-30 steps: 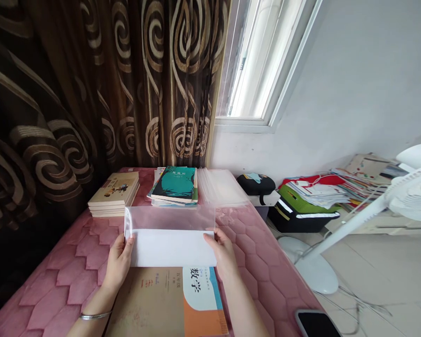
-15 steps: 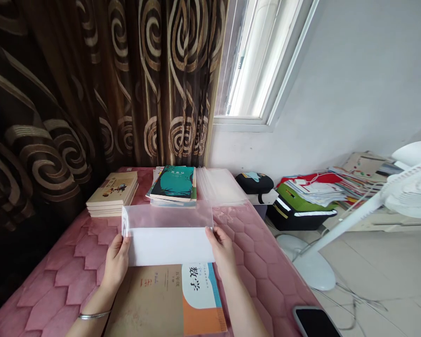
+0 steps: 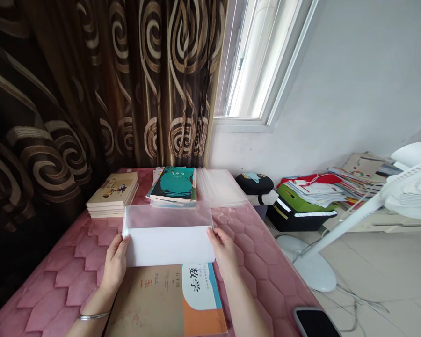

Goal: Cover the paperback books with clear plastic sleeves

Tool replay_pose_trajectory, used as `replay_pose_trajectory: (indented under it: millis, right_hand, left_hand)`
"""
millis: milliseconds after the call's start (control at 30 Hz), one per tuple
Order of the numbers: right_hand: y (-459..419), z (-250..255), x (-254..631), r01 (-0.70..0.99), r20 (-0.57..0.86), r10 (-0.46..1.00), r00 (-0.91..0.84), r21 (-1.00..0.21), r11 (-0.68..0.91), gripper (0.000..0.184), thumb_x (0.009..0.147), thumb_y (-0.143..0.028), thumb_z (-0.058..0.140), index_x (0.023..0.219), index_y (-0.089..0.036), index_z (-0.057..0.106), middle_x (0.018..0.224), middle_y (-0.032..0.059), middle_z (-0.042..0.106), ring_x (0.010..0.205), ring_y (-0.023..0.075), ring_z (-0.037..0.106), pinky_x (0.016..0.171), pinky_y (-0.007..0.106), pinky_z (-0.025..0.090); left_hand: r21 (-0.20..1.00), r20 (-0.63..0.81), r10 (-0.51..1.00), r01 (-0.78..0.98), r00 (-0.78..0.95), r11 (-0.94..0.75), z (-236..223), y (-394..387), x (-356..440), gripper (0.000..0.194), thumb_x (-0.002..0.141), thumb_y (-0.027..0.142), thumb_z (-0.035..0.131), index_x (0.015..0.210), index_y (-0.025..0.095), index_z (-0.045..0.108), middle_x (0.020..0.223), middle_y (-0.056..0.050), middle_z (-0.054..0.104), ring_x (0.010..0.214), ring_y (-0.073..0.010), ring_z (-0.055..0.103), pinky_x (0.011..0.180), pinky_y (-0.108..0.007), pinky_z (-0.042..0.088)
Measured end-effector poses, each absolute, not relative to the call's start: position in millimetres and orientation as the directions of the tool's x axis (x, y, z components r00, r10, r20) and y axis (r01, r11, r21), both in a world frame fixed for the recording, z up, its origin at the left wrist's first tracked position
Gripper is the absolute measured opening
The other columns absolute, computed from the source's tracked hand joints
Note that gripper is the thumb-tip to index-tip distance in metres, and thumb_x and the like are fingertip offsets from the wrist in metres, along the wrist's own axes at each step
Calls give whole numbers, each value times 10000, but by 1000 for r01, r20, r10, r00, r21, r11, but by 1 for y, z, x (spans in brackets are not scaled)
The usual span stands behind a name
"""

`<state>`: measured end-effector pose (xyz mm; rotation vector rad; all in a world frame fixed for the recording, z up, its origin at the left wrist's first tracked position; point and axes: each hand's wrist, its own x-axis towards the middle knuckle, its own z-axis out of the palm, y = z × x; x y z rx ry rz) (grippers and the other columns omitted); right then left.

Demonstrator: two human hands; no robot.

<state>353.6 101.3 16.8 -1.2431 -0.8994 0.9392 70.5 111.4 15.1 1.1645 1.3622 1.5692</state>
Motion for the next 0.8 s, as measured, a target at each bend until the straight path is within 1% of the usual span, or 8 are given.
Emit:
replay_pose_trajectory:
  millis: [167,233,333,500,600,667,733,800]
  right_hand:
    - [101,15,354,-124,25,935,353,-990,73,416,624,-601,749,643,-208,611,609,-10,588,561,149,496,480,240,374]
    - [100,17,353,-96,21,936,350,-994,58,428,624,-619,737,642,-213,604,607,-11,584,553,149,487,477,244,365]
    - [98,22,349,-21,32,926,375,-999,43,489,605,-676,708,588,-210,564,561,-10,552,523,144,454,465,250,345]
    - [98,18,346,68,52,907,419,-997,26,534,620,-732,653,576,-209,554,529,-15,527,508,138,431,456,247,328]
    - [101,6,349,67,71,902,426,-997,47,502,667,-703,645,624,-207,579,559,-12,553,536,145,452,469,242,339]
    - [103,0,351,36,79,908,411,-997,71,459,697,-663,654,692,-206,610,610,-6,590,580,157,484,501,242,371]
    - [103,-2,351,-11,84,916,393,-995,96,422,704,-622,677,767,-207,636,671,1,625,629,169,515,537,247,403]
    - [103,-1,351,-33,89,915,393,-993,111,413,692,-601,700,796,-205,645,703,7,639,651,176,527,553,251,415]
  left_hand:
    - [991,121,950,-15,-288,-131,12,114,71,447,716,637,632,695,201,539,654,33,520,615,-134,434,564,-225,360]
    - [989,130,950,-30,-283,-144,11,114,72,439,726,624,631,690,200,526,654,36,513,614,-128,431,570,-221,362]
    - [985,148,947,-39,-285,-166,10,115,72,420,735,600,635,681,199,519,649,36,505,619,-126,434,574,-216,362]
    - [986,140,950,-52,-280,-161,12,114,71,402,697,581,664,661,202,538,616,29,520,622,-144,473,571,-224,378]
    - [988,134,948,-39,-290,-152,12,114,71,412,690,598,658,682,198,560,628,21,544,618,-146,479,563,-228,378]
    - [990,128,945,-25,-302,-142,12,115,72,429,686,615,653,687,196,561,636,21,545,613,-142,468,558,-228,370]
    - [991,120,945,-18,-304,-132,10,116,72,447,688,633,643,693,194,558,646,25,541,609,-135,453,562,-228,364]
    - [992,116,946,-18,-302,-128,8,117,71,462,693,647,635,696,193,551,651,30,530,606,-129,438,564,-227,357]
